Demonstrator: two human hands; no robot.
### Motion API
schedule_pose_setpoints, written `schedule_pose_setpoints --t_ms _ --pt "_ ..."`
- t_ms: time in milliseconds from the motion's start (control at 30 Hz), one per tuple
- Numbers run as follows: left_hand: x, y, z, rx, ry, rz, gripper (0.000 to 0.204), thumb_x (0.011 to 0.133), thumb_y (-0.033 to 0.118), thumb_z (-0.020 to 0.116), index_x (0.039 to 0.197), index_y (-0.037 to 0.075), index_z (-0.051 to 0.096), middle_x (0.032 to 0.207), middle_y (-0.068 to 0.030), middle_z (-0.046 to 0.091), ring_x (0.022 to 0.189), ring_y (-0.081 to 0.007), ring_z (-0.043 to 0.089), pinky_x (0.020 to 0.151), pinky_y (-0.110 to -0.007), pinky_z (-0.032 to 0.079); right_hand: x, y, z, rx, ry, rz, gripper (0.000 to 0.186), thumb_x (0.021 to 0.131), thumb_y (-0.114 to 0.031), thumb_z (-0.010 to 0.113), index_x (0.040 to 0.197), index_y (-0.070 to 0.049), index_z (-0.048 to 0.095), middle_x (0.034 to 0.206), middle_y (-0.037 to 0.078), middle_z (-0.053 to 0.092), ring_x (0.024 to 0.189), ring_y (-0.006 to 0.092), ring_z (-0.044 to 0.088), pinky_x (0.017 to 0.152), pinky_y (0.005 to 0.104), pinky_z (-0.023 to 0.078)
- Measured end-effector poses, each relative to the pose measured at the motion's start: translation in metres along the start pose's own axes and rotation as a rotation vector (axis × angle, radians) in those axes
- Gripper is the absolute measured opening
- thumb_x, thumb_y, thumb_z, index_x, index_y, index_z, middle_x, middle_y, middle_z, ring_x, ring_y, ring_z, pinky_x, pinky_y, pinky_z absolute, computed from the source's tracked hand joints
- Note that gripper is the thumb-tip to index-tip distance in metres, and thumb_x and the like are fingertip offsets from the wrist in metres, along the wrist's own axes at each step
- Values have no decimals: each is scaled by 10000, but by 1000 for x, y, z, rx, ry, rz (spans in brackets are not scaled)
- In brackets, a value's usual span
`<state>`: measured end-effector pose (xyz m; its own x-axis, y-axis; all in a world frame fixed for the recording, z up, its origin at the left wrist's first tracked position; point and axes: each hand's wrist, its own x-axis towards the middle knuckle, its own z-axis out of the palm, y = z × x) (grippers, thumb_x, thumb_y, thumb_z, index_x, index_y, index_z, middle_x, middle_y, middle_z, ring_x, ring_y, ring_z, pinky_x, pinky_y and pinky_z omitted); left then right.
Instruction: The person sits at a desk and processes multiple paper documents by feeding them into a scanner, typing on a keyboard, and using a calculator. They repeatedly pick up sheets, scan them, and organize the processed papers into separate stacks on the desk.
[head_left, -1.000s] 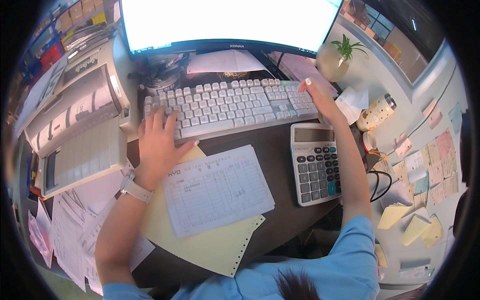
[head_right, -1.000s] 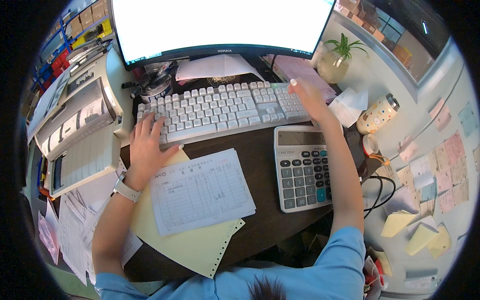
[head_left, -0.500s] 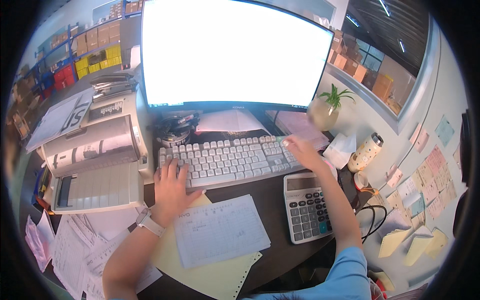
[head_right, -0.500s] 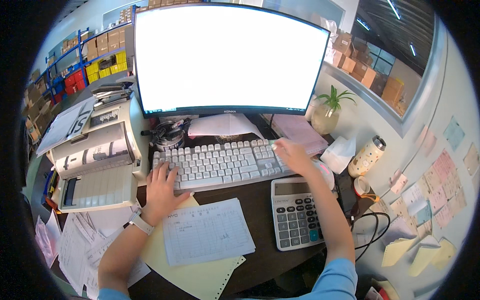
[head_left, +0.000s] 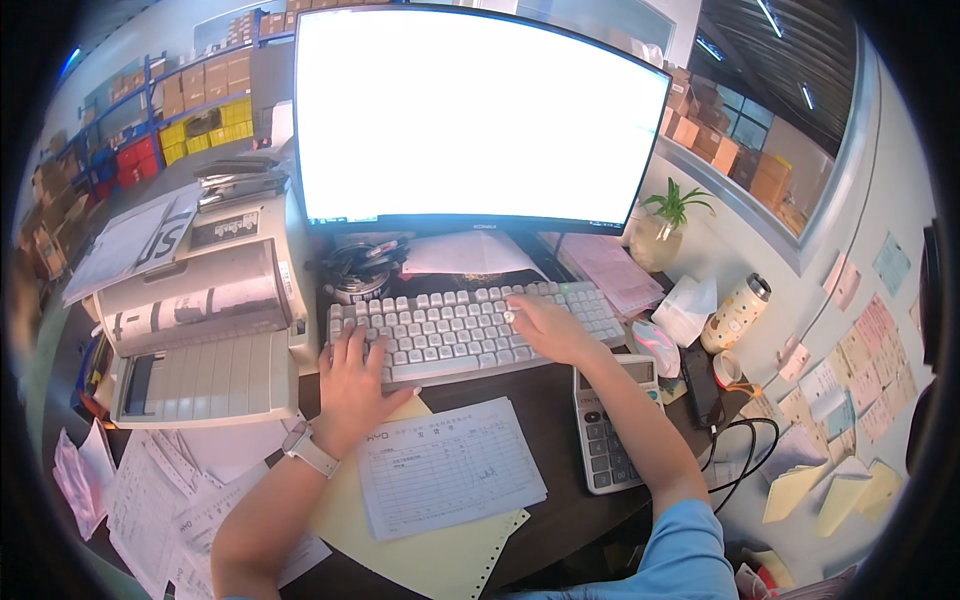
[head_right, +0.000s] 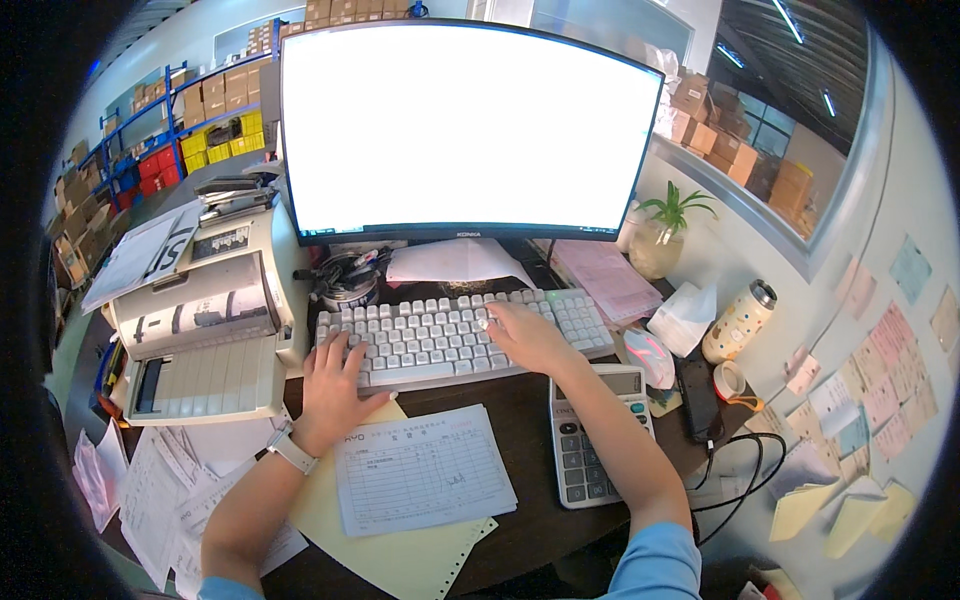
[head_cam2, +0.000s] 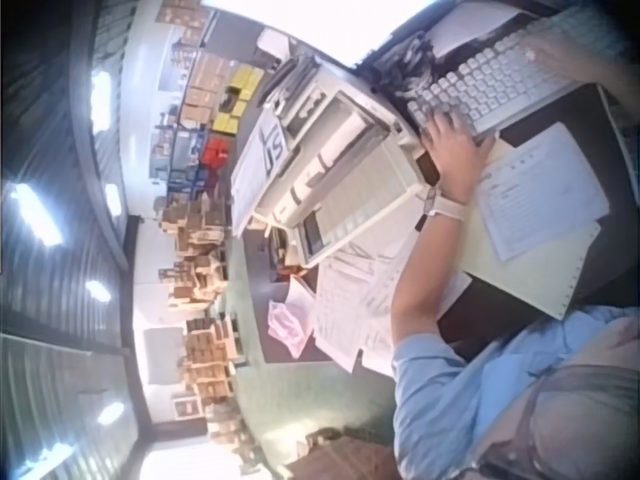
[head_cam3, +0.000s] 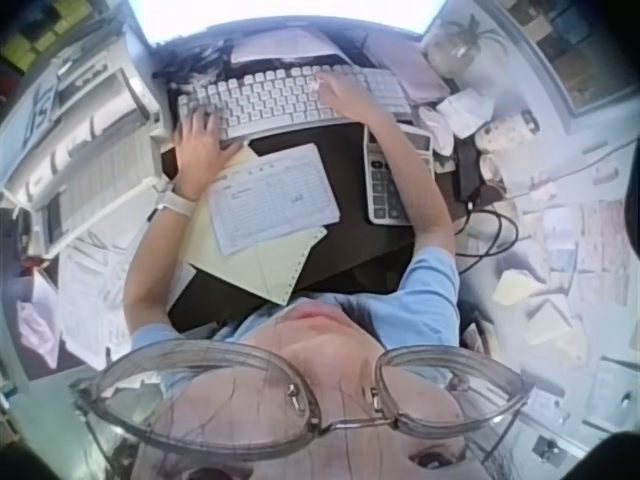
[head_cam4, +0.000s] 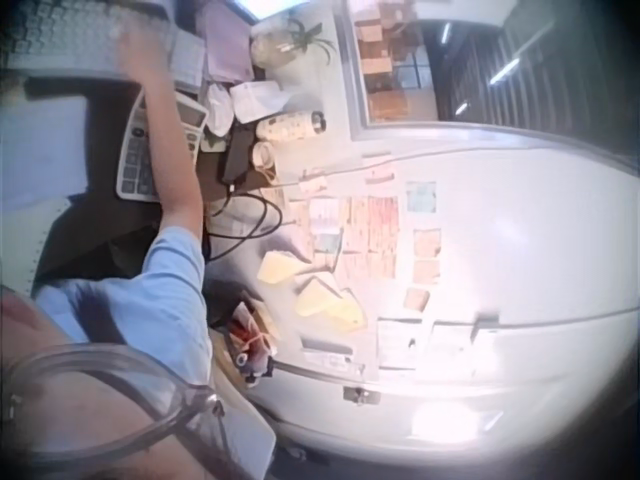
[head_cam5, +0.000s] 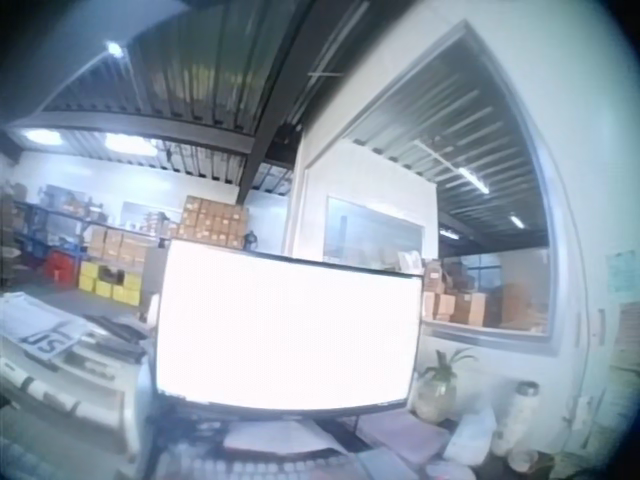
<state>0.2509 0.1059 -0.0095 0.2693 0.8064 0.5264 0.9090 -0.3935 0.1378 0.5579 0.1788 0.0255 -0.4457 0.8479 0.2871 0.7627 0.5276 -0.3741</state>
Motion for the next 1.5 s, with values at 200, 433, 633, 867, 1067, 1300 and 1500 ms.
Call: schedule_pose_setpoints --t_ms 200,433,633,867,1067,1300,1500 --pt "0 0 1 14 -2 6 732 663 429 768 1229 65 480 1299 -194 413 1280 -351 336 1014 -522 296 -2 11 2 53 0 47 452 941 -321 432 1247 7 488 1202 230 559 1106 374 534 934 428 415" --pt "1 0 0 12 -2 5 722 666 427 766 1224 65 484 1292 -195 416 1282 -350 334 1019 -517 291 -5 2 -5 116 34 69 447 940 -334 433 1221 2 518 1143 221 599 1066 374 563 916 421 429" --pt "-1 0 -3 13 -8 -22 710 642 354 788 1221 66 495 1306 -182 418 1260 -347 356 1024 -486 298 -10 24 -38 93 228 13 341 934 -212 460 1205 -25 547 1162 209 591 1083 359 558 906 379 441" --pt "0 -1 3 20 6 -1 730 655 386 782 1235 54 488 1306 -179 418 1277 -338 344 1010 -509 299 -56 92 -69 -217 313 255 178 836 -99 537 966 -79 657 956 181 591 949 361 561 827 397 437" --pt "1 -1 4 11 4 4 736 647 352 789 1248 60 482 1318 -177 416 1274 -347 350 1015 -497 307 -53 113 -57 -224 286 238 164 809 -98 562 926 -106 677 982 174 577 949 362 548 826 409 437" --pt "0 -2 1 8 8 5 730 643 338 788 1249 70 482 1319 -179 415 1271 -347 353 1019 -492 308 -50 109 -51 -292 207 101 178 806 -99 567 931 -123 691 1089 173 582 1021 353 534 893 412 425" --pt "2 -1 3 8 0 -4 722 646 356 779 1243 77 487 1307 -181 423 1270 -350 352 1020 -496 306 -60 114 -62 -186 172 268 206 819 -92 557 990 -103 671 1058 160 581 1038 354 526 925 408 401"
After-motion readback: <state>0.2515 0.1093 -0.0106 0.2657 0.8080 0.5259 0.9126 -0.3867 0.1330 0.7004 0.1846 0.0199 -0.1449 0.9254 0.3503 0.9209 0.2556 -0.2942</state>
